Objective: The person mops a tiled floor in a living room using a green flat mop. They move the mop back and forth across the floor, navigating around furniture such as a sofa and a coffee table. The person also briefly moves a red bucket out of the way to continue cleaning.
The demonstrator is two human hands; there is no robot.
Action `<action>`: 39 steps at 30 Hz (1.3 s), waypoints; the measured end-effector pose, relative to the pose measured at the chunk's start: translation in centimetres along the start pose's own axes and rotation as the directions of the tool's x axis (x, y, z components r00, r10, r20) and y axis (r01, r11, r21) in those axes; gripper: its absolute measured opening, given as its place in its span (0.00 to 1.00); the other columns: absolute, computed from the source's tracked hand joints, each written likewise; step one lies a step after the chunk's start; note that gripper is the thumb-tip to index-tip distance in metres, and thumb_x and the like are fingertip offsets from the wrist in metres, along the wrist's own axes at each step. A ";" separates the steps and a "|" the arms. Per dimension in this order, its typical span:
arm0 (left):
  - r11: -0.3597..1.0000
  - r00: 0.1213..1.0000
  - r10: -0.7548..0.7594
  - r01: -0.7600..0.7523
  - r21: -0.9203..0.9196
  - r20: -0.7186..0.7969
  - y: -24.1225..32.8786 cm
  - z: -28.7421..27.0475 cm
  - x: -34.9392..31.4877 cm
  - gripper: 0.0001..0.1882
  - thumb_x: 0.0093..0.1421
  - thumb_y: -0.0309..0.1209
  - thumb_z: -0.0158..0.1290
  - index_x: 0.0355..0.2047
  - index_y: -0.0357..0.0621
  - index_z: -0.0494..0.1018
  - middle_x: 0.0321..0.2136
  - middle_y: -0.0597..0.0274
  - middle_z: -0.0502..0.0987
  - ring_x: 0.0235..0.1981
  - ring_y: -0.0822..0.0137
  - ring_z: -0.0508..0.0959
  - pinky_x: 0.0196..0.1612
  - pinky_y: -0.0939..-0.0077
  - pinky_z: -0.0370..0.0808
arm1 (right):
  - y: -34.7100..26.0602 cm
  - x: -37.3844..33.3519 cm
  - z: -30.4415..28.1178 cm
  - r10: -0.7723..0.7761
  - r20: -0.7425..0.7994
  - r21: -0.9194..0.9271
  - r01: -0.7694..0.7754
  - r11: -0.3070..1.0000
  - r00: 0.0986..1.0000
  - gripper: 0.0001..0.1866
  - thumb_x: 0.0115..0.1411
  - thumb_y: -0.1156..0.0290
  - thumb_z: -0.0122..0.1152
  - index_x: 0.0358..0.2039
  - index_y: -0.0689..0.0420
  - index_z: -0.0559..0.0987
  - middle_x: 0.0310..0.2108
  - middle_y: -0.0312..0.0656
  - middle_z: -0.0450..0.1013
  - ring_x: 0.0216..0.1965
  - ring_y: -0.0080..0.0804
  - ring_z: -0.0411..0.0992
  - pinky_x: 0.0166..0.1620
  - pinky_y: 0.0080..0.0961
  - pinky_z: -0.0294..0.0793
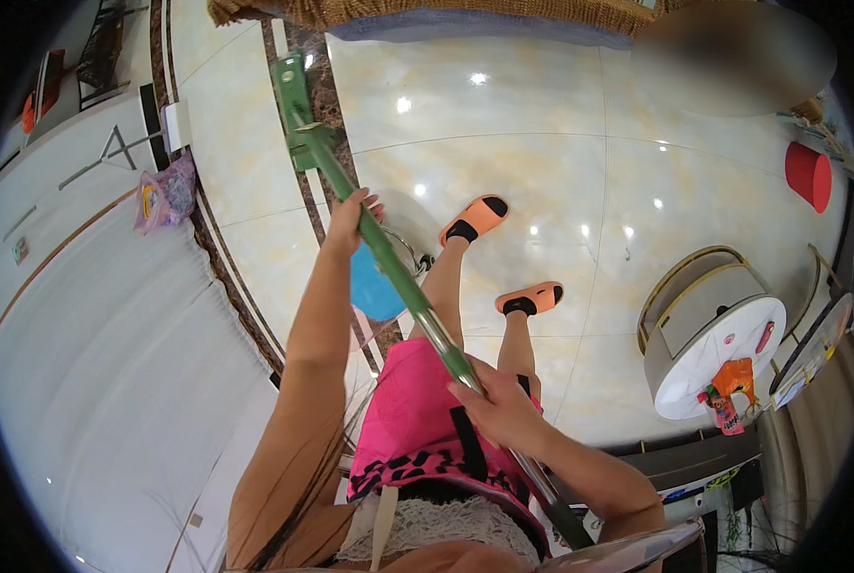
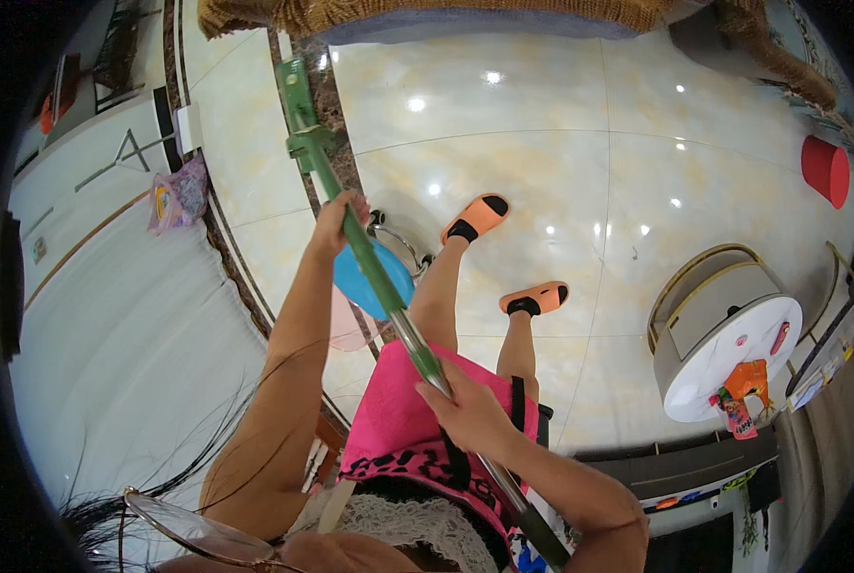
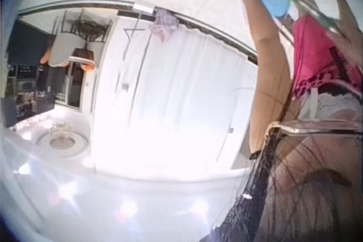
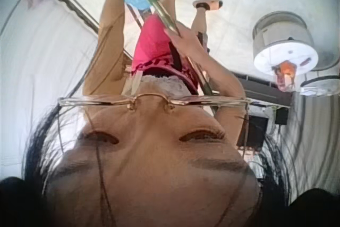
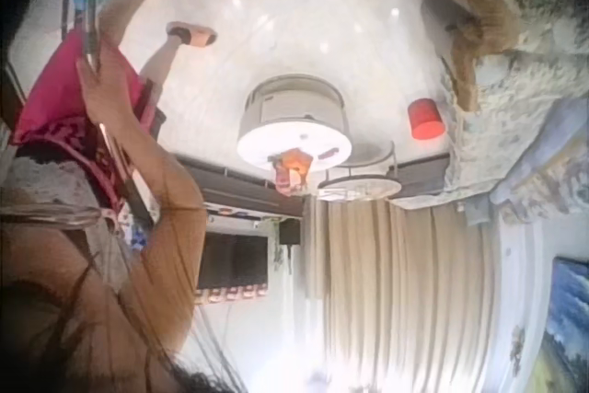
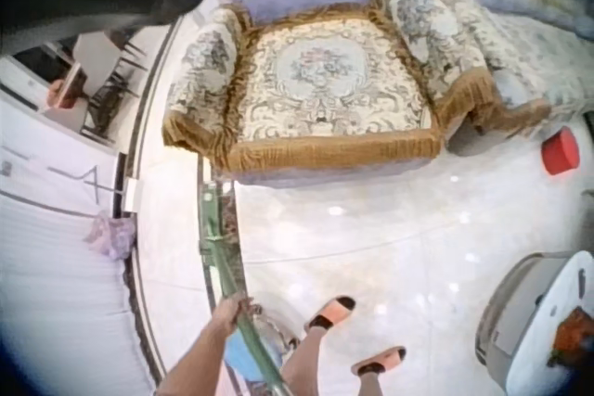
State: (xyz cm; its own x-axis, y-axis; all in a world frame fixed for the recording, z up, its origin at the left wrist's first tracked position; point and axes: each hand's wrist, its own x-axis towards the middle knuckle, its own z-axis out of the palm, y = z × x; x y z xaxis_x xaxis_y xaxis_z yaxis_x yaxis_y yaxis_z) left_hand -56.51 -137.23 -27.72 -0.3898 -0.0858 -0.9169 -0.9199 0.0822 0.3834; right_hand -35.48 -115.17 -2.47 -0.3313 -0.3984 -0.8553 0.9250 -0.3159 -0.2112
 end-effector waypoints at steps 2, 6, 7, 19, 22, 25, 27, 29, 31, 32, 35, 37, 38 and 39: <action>0.996 0.999 -0.002 0.005 0.086 -0.035 0.9 -0.4 -0.5 0.18 0.50 0.28 0.48 0.38 0.34 0.56 0.32 0.51 0.69 0.27 0.62 0.72 0.26 0.71 0.75 | -0.7 1.2 0.3 0.019 0.101 0.205 -0.040 0.978 0.995 0.22 0.59 0.65 0.46 0.54 0.52 0.58 0.17 0.32 0.58 0.10 0.17 0.56 0.13 0.16 0.57; 0.959 0.999 0.012 -0.020 0.283 0.030 -1.3 0.7 -1.3 0.16 0.48 0.26 0.48 0.35 0.36 0.55 0.26 0.50 0.70 0.18 0.65 0.69 0.19 0.73 0.71 | 3.0 -0.7 -0.8 0.010 0.169 0.502 -0.094 0.860 0.986 0.28 0.59 0.69 0.45 0.59 0.46 0.49 0.19 0.33 0.57 0.10 0.17 0.55 0.12 0.15 0.56; 0.983 0.996 0.049 -0.035 0.182 -0.070 -3.7 1.2 -1.7 0.16 0.47 0.25 0.49 0.33 0.37 0.54 0.24 0.50 0.70 0.15 0.66 0.68 0.17 0.73 0.68 | 4.5 -2.2 -1.1 0.013 0.167 0.527 -0.101 0.844 0.986 0.29 0.59 0.69 0.44 0.59 0.46 0.49 0.19 0.33 0.58 0.10 0.17 0.55 0.12 0.15 0.56; 0.827 0.969 -0.131 -0.010 0.563 0.209 -22.7 23.3 -18.8 0.25 0.47 0.25 0.45 0.45 0.37 0.47 0.26 0.49 0.69 0.15 0.66 0.67 0.17 0.71 0.68 | 26.7 -22.7 0.0 -0.044 -0.275 0.935 0.278 0.221 0.960 0.28 0.59 0.74 0.44 0.59 0.49 0.50 0.23 0.34 0.60 0.16 0.19 0.57 0.13 0.13 0.55; 0.579 0.962 -0.058 -0.186 0.793 0.268 -29.2 26.0 -24.4 0.33 0.46 0.27 0.46 0.48 0.29 0.42 0.27 0.43 0.70 0.23 0.61 0.74 0.19 0.70 0.72 | 28.5 -26.9 2.2 0.169 -0.362 0.922 0.324 0.213 0.917 0.28 0.57 0.75 0.45 0.58 0.53 0.51 0.23 0.33 0.60 0.19 0.19 0.57 0.18 0.11 0.57; 0.687 0.939 -0.134 -0.142 0.712 0.316 -28.6 28.0 -30.2 0.24 0.48 0.25 0.45 0.42 0.31 0.46 0.21 0.49 0.67 0.12 0.63 0.69 0.12 0.69 0.69 | 29.4 -29.1 2.9 0.197 -0.388 0.917 0.356 0.182 0.900 0.26 0.56 0.72 0.46 0.56 0.56 0.56 0.24 0.33 0.62 0.20 0.19 0.58 0.23 0.11 0.59; 0.673 0.926 -0.173 -0.139 0.727 0.337 -28.5 27.8 -29.9 0.24 0.50 0.27 0.45 0.42 0.31 0.45 0.22 0.51 0.67 0.13 0.63 0.69 0.15 0.71 0.71 | 29.7 -28.7 3.0 0.157 -0.377 0.914 0.339 0.221 0.913 0.23 0.57 0.69 0.45 0.54 0.55 0.58 0.25 0.35 0.65 0.19 0.20 0.60 0.21 0.12 0.60; 0.645 0.905 -0.240 -0.122 0.755 0.352 -28.4 26.9 -29.3 0.24 0.51 0.27 0.46 0.42 0.33 0.45 0.22 0.52 0.67 0.17 0.64 0.71 0.17 0.71 0.72 | 30.0 -27.4 2.8 0.133 -0.339 0.922 0.301 0.244 0.931 0.22 0.58 0.67 0.44 0.53 0.54 0.58 0.25 0.36 0.66 0.19 0.21 0.62 0.19 0.14 0.61; 0.709 0.857 -0.275 -0.125 0.694 0.436 -27.7 25.7 -28.8 0.26 0.51 0.31 0.47 0.43 0.35 0.46 0.25 0.53 0.68 0.22 0.65 0.72 0.19 0.72 0.72 | 29.4 -25.7 2.2 0.029 -0.331 0.910 0.311 0.275 0.943 0.21 0.59 0.65 0.43 0.52 0.54 0.59 0.26 0.38 0.67 0.22 0.24 0.66 0.21 0.16 0.65; 0.740 0.831 -0.291 -0.119 0.661 0.475 -27.1 25.1 -28.3 0.26 0.52 0.33 0.48 0.43 0.36 0.46 0.26 0.53 0.68 0.24 0.65 0.72 0.21 0.72 0.72 | 28.7 -24.5 1.9 0.031 -0.344 0.917 0.328 0.228 0.939 0.20 0.59 0.64 0.43 0.51 0.54 0.59 0.27 0.39 0.68 0.23 0.25 0.67 0.22 0.17 0.66; 0.648 0.679 -0.529 -0.065 0.759 0.509 -22.7 22.4 -24.1 0.26 0.56 0.43 0.42 0.49 0.41 0.53 0.34 0.55 0.70 0.30 0.66 0.72 0.30 0.72 0.72 | 26.7 -20.1 1.1 -0.006 -0.345 0.931 0.343 0.123 0.939 0.21 0.59 0.63 0.44 0.51 0.55 0.59 0.30 0.40 0.69 0.27 0.28 0.69 0.26 0.22 0.71; 0.580 0.685 -0.558 -0.080 0.810 0.468 -19.0 20.9 -19.4 0.22 0.59 0.43 0.38 0.51 0.47 0.58 0.39 0.59 0.69 0.32 0.67 0.72 0.34 0.72 0.71 | 24.7 -17.3 0.5 0.044 -0.361 0.923 0.350 0.161 0.931 0.21 0.58 0.67 0.47 0.51 0.56 0.59 0.30 0.40 0.69 0.27 0.27 0.69 0.27 0.22 0.72; 0.653 0.686 -0.480 -0.137 0.745 0.547 -17.4 19.0 -15.8 0.20 0.59 0.41 0.39 0.49 0.47 0.59 0.39 0.61 0.69 0.33 0.68 0.72 0.33 0.73 0.72 | 23.2 -15.8 0.5 0.085 -0.379 0.916 0.360 0.177 0.921 0.21 0.57 0.68 0.48 0.51 0.56 0.60 0.31 0.40 0.69 0.27 0.27 0.70 0.28 0.22 0.72; 0.677 0.760 -0.385 -0.154 0.720 0.524 -15.6 17.6 -12.4 0.18 0.59 0.39 0.38 0.48 0.47 0.60 0.36 0.62 0.69 0.33 0.68 0.72 0.32 0.73 0.71 | 21.3 -14.3 -0.2 0.122 -0.368 0.916 0.336 0.220 0.922 0.20 0.57 0.70 0.49 0.50 0.57 0.60 0.31 0.40 0.69 0.27 0.26 0.70 0.28 0.21 0.72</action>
State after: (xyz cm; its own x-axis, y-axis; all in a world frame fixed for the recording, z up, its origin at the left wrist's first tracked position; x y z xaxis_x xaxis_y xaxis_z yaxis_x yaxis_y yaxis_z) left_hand -36.57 -120.01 -24.32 0.0806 0.4235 -0.9023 -0.5321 0.7837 0.3204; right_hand -10.99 -116.02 5.22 -0.1245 -0.0893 -0.9882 -0.0785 -0.9919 0.0995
